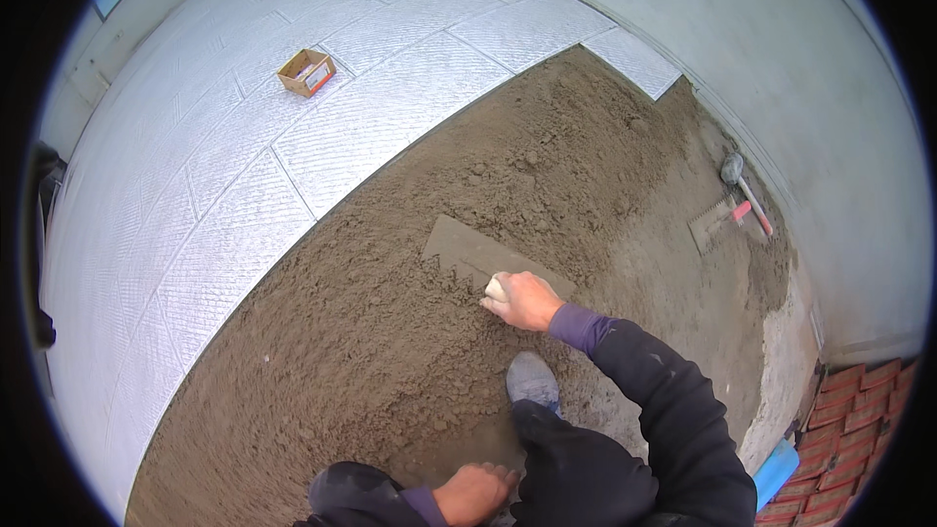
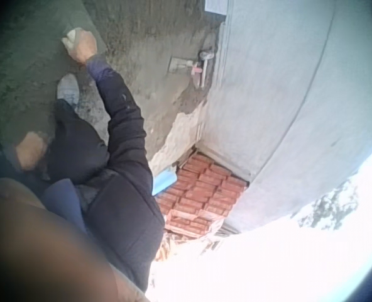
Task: The person spreads and levels wet cement on a floor using a notched trowel, then places a white tile and taps it with a rubber mallet. The person repeats the process of spreading cement and placing tiles across the area.
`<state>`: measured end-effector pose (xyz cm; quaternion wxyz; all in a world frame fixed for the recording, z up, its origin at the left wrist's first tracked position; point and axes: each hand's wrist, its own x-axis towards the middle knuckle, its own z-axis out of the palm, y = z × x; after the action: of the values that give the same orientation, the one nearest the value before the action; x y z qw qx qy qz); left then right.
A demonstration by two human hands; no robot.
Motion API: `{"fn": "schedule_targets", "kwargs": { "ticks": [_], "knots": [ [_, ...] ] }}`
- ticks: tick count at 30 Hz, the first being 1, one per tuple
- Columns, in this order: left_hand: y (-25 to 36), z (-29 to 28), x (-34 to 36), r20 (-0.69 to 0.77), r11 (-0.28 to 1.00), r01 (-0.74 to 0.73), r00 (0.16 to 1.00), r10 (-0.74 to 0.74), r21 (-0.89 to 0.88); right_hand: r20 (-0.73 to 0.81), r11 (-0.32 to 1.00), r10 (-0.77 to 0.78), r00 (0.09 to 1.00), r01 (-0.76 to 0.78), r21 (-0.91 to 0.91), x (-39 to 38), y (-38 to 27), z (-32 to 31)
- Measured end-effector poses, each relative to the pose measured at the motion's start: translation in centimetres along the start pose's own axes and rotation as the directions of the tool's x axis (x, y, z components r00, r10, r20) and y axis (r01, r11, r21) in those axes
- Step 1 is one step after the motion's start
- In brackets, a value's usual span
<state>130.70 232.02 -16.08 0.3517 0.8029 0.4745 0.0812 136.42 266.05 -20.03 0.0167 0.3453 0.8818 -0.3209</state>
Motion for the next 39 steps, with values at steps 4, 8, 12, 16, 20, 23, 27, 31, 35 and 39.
{"fn": "schedule_targets", "kwargs": {
  "ticks": [4, 8, 12, 16, 20, 23, 27, 31, 35, 39],
  "knots": [
    [0.3, -0.8, -0.4, -0.016, 0.999, -0.021, 1.0, 0.02, -0.04, -0.258, 0.98, 0.148, 0.955, -0.176, -0.091, 3.4, 3.9, -4.8],
    [0.6, -1.3, -0.6, -0.039, 0.999, -0.023, 0.999, 0.022, -0.03, -0.4, 0.973, 0.225, 0.889, -0.184, 0.14, 4.9, 2.9, -7.4],
    [0.5, -1.7, 0.1, 0.013, 1.0, -0.009, 1.0, 0.008, 0.027, -0.013, 0.711, 0.263, 0.965, -0.185, 0.678, 6.0, -0.7, -6.1],
    [0.2, -2.2, 0.7, 0.019, 0.999, 0.043, 0.999, -0.043, 0.016, -0.002, 0.676, 0.31, 0.951, -0.219, 0.703, 10.7, -1.4, -6.6],
    [-0.3, -2.4, 0.2, -0.014, 0.995, 0.098, 0.995, -0.098, -0.021, -0.085, 0.558, 0.567, 0.819, -0.306, 0.771, 15.3, 1.4, -9.6],
    [-0.7, -2.5, -0.2, 0.001, 0.992, 0.125, 0.992, -0.125, -0.02, 0.123, 0.333, 0.477, 0.87, -0.309, 0.891, 15.0, 2.5, -9.3],
    [-0.9, -2.7, -0.1, -0.005, 0.992, 0.122, 0.992, -0.122, -0.007, 0.351, 0.367, 0.336, 0.874, -0.465, 0.805, 10.7, 1.8, -7.6],
    [-1.1, -3.3, 0.7, 0.041, 0.996, 0.085, 0.996, -0.084, -0.033, 0.129, 0.644, 0.383, 0.915, -0.365, 0.672, 7.0, 3.8, -9.3],
    [-1.1, -3.7, 0.9, -0.016, 0.996, 0.071, 0.997, -0.072, -0.062, -0.407, 0.921, 0.348, 0.845, -0.227, 0.317, 5.8, 11.0, -11.7],
    [-1.4, -3.8, 0.7, -0.05, 0.995, 0.081, 0.995, -0.083, -0.053, -0.747, 0.843, 0.273, 0.606, -0.525, -0.118, 6.0, 19.6, -13.0]
  ]
}}
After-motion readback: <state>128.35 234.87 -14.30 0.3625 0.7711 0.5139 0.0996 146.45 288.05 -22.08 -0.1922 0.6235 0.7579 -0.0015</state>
